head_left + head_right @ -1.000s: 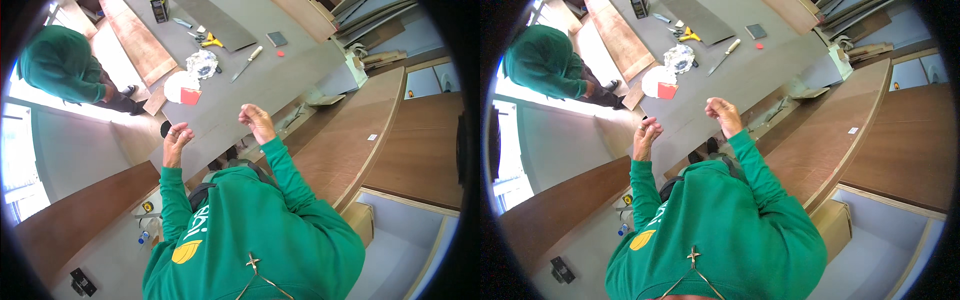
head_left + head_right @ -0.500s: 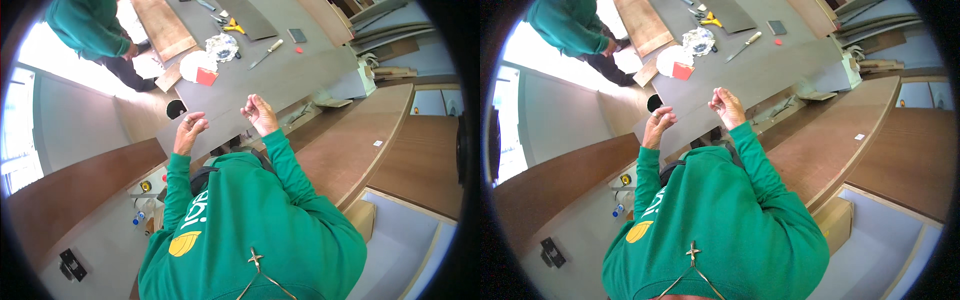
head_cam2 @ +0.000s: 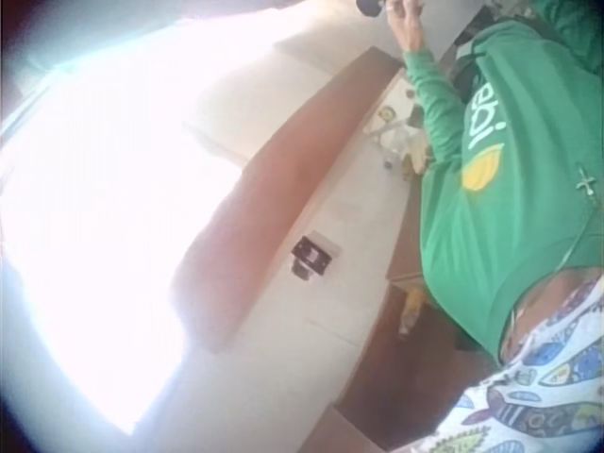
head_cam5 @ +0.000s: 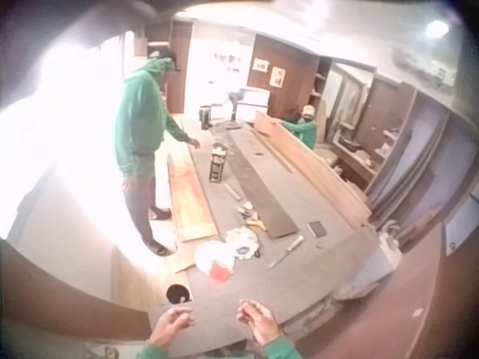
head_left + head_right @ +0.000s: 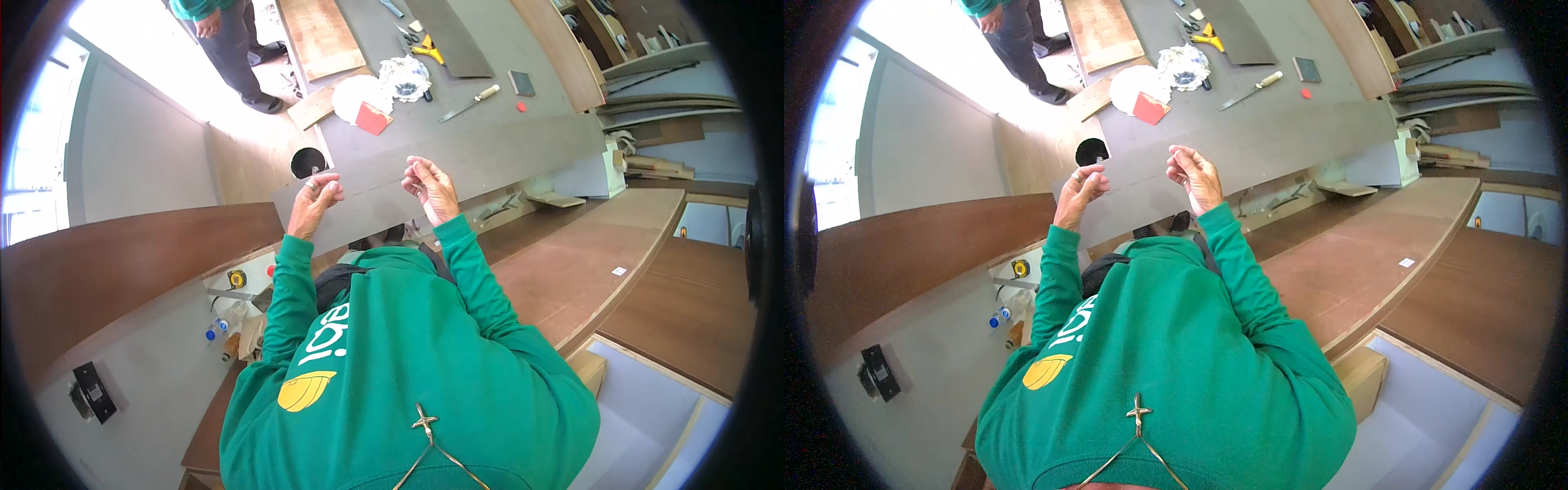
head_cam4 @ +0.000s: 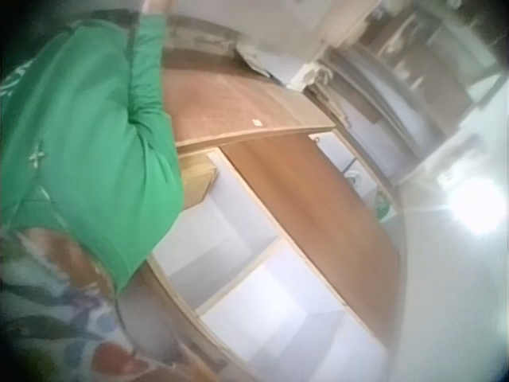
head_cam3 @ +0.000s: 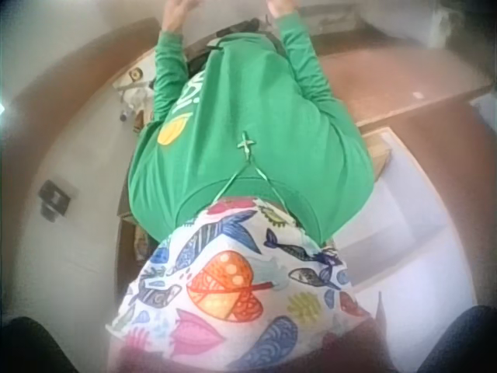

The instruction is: The person picks up a small red scraper, cleans it with a cloth, and then pours adhesive from a can onto a long piece of wood, using the scraper to spread the liquid across the surface.

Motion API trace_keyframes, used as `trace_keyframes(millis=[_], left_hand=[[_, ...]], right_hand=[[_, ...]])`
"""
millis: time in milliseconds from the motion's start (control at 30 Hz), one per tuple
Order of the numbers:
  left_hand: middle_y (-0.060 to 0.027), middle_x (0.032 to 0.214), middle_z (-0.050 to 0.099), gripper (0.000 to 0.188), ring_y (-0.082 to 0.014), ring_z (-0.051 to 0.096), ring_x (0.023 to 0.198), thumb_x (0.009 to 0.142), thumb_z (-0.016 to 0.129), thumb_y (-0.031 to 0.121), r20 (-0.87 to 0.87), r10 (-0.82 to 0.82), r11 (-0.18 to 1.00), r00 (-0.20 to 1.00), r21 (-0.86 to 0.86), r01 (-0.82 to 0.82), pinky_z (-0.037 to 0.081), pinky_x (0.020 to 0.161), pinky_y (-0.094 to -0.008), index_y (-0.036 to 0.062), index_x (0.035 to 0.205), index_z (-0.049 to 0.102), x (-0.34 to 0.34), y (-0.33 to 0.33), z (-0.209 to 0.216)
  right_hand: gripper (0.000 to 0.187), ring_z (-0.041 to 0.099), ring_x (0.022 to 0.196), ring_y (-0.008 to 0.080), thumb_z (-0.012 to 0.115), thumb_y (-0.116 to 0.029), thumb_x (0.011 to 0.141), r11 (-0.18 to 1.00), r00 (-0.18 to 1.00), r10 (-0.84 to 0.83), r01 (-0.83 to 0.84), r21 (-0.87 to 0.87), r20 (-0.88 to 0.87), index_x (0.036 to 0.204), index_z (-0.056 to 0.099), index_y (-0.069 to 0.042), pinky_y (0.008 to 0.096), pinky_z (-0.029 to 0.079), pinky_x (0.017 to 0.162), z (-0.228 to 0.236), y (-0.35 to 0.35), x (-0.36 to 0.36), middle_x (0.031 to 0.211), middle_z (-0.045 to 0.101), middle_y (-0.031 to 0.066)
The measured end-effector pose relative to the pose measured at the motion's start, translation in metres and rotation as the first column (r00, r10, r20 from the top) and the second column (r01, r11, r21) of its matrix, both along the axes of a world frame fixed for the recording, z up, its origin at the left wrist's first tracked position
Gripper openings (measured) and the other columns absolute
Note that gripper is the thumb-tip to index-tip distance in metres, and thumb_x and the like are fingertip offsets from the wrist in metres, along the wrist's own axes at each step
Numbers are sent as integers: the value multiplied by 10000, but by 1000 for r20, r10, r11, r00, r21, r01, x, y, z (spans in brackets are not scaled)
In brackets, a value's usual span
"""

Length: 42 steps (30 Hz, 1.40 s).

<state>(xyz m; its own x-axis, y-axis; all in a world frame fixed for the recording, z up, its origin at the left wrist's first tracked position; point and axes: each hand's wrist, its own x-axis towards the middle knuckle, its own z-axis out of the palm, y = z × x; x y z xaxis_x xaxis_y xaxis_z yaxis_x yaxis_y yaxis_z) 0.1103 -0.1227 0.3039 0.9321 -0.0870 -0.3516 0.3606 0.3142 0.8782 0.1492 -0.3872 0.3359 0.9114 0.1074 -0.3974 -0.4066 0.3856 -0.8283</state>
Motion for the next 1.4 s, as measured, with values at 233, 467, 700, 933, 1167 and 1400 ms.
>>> trace_keyframes(millis=[233, 467, 700, 933, 1167, 1400], left_hand=[[-58, 1004, 643, 327, -122, 627, 883, 958, 635, 277, -7, 94, 996, 996, -5, -94, 499, 840, -274, 39, 1178, 594, -15, 19, -16], [-63, 1002, 642, 351, -134, 628, 887, 966, 620, 303, -45, 208, 978, 977, 5, -208, 506, 842, -283, 30, 1183, 586, -28, 41, -33], [-72, 998, 642, 352, -138, 631, 889, 978, 599, 291, -73, 246, 969, 967, 48, -243, 515, 839, -291, 21, 1203, 576, -33, 41, -36], [-81, 1014, 637, 353, -154, 634, 907, 981, 593, 278, -131, 303, 950, 944, 121, -288, 523, 845, -299, 11, 1211, 574, -38, 30, -43], [-65, 1019, 630, 357, -157, 619, 893, 979, 593, 292, -163, 429, 867, 889, 352, -353, 531, 834, -316, -2, 1183, 588, -44, 0, -41], [-77, 969, 639, 264, -146, 621, 864, 960, 613, 179, -276, 490, 857, 827, 327, -398, 524, 777, -279, -7, 1145, 578, -22, -68, -45]], right_hand=[[263, 585, 723, 76, 715, -271, 898, 996, 994, 90, -88, 25, -65, 1050, 662, -63, 307, 544, 783, -10, 13, 12, 786, 594, -28], [228, 564, 697, 65, 757, -292, 863, 993, 984, 118, -115, 25, -137, 862, 598, -129, 286, 536, 751, -22, 20, 21, 777, 570, -46], [376, 565, 710, 62, 806, -339, 810, 996, 992, 53, -61, -71, -112, 998, 557, -131, 260, 511, 693, -58, -7, 64, 812, 572, -45], [656, 573, 735, 67, 861, -467, 695, 898, 978, 9, -99, -429, -207, 1121, 534, -90, 215, 471, 590, -131, -68, 179, 981, 588, 19], [872, 620, 969, 309, 838, -595, 613, 482, 999, 28, 7, -876, 24, 1140, 567, 44, 406, 500, 876, -245, -125, 313, 1099, 637, 170], [815, 630, 1008, 359, 809, -593, 613, 244, 994, 75, -100, -965, -84, 1070, 626, 57, 439, 498, 868, -314, -101, 420, 1085, 650, 253]])
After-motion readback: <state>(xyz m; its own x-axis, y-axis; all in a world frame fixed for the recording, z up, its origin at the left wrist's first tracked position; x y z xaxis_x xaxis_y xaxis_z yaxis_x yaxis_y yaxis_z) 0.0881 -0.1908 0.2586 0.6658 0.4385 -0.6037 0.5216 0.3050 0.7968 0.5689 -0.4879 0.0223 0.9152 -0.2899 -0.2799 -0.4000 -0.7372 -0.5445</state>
